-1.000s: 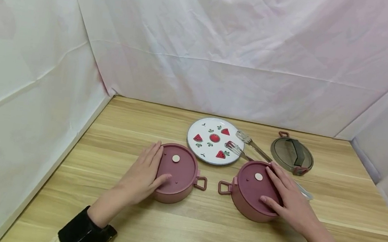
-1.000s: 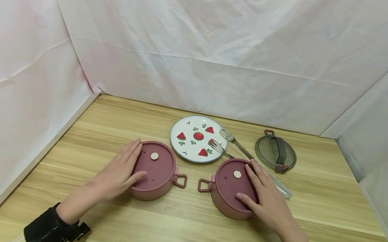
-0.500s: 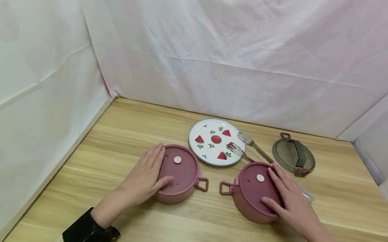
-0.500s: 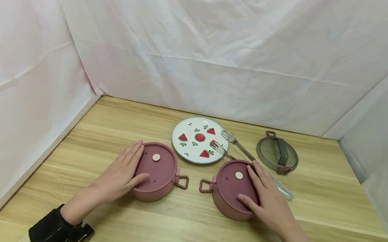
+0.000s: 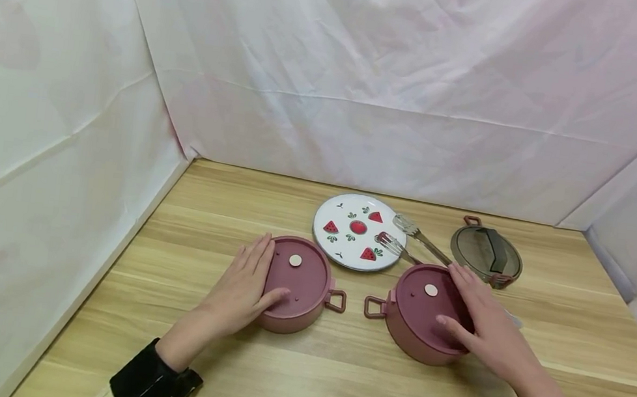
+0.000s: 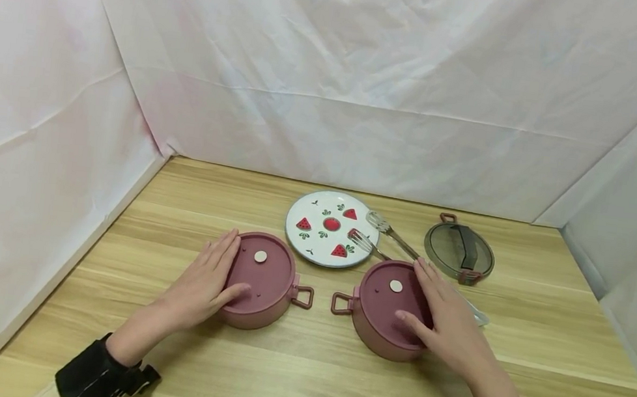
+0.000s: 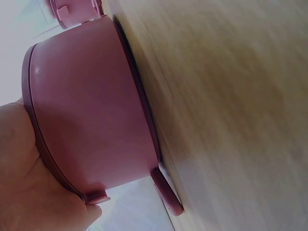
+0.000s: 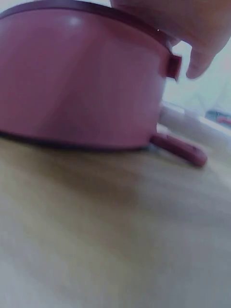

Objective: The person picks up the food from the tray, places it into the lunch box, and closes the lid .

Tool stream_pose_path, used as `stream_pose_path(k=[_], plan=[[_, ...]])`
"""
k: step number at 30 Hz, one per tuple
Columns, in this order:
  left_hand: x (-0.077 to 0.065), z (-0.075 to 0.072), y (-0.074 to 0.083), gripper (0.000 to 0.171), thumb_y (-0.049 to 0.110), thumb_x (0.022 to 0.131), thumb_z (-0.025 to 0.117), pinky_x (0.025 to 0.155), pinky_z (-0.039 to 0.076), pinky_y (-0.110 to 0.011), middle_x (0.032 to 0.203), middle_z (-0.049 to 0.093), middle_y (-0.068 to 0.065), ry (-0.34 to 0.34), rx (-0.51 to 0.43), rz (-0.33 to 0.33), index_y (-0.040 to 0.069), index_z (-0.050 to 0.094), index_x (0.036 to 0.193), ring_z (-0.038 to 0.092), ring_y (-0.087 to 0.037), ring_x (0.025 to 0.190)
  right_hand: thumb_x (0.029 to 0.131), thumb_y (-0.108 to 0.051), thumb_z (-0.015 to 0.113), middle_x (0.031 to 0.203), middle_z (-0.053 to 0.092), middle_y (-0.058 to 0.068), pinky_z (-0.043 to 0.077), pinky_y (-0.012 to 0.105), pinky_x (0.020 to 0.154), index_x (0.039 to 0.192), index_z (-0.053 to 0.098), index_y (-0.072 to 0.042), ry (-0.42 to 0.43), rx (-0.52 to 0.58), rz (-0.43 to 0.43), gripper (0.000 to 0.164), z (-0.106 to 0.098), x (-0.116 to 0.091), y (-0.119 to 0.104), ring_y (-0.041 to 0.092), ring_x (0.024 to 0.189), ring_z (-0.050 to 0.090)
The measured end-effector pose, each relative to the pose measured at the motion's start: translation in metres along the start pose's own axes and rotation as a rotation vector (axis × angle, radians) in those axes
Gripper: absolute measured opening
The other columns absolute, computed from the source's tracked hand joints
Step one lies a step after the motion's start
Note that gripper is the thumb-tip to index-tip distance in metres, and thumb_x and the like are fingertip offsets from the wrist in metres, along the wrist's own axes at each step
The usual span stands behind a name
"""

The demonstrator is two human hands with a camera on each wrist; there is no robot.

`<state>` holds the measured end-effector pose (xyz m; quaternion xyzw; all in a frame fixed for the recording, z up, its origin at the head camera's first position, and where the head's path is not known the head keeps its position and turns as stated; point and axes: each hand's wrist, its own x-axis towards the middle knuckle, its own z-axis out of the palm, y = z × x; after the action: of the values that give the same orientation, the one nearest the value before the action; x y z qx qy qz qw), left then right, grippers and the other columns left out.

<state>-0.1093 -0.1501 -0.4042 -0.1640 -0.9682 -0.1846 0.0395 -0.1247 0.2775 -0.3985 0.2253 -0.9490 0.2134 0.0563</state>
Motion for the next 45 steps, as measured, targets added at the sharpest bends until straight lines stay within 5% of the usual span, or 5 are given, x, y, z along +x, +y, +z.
stream_pose_path(k=[4, 8, 23, 34, 45], plan=[[0.0, -0.001, 0.001, 0.092, 0.052, 0.097, 0.057, 0.126, 0.013, -0.055, 0.165, 0.015, -0.025, 0.002, -0.008, -0.005, -0.008, 0.018, 0.155, 0.017, -0.039, 0.153, 0.091, -0.038, 0.072, 0.167, 0.02, 0.01, 0.006, 0.035, 0.13, 0.162, 0.013, -0.023, 0.037, -0.033, -0.057, 0.094, -0.007, 0.014, -0.016, 0.035, 0.153, 0.021], [0.0, -0.001, 0.0, 0.093, 0.052, 0.097, 0.056, 0.126, 0.012, -0.054, 0.166, 0.013, -0.024, -0.006, 0.0, -0.008, -0.008, 0.017, 0.156, 0.016, -0.038, 0.154, 0.089, -0.042, 0.072, 0.168, 0.016, 0.007, 0.01, 0.032, 0.129, 0.162, 0.008, -0.023, 0.03, -0.055, -0.13, 0.099, -0.008, 0.034, -0.043, 0.031, 0.155, 0.018], [-0.001, -0.001, -0.001, 0.09, 0.049, 0.098, 0.057, 0.125, 0.016, -0.056, 0.165, 0.014, -0.025, 0.007, 0.011, 0.015, -0.01, 0.02, 0.154, 0.017, -0.039, 0.153, 0.097, -0.054, 0.054, 0.17, 0.004, 0.002, 0.013, 0.052, 0.127, 0.162, 0.003, -0.016, -0.096, 0.016, -0.314, 0.091, 0.044, 0.091, -0.152, 0.02, 0.157, 0.008], [-0.001, -0.003, 0.001, 0.087, 0.049, 0.099, 0.055, 0.125, 0.017, -0.057, 0.163, 0.017, -0.028, 0.0, 0.029, 0.024, -0.012, 0.023, 0.153, 0.018, -0.039, 0.153, 0.105, -0.042, 0.039, 0.17, 0.006, 0.008, 0.009, 0.051, 0.128, 0.161, 0.009, -0.008, -0.155, -0.114, -0.254, 0.072, 0.094, 0.111, -0.172, 0.022, 0.157, 0.007], [0.0, -0.002, 0.001, 0.086, 0.048, 0.099, 0.055, 0.125, 0.017, -0.055, 0.164, 0.016, -0.027, 0.003, 0.048, 0.023, -0.011, 0.024, 0.153, 0.018, -0.038, 0.153, 0.104, -0.044, 0.039, 0.169, 0.009, 0.01, 0.014, 0.05, 0.128, 0.16, 0.014, -0.006, -0.167, -0.178, -0.222, 0.072, 0.104, 0.111, -0.17, 0.023, 0.157, 0.009]])
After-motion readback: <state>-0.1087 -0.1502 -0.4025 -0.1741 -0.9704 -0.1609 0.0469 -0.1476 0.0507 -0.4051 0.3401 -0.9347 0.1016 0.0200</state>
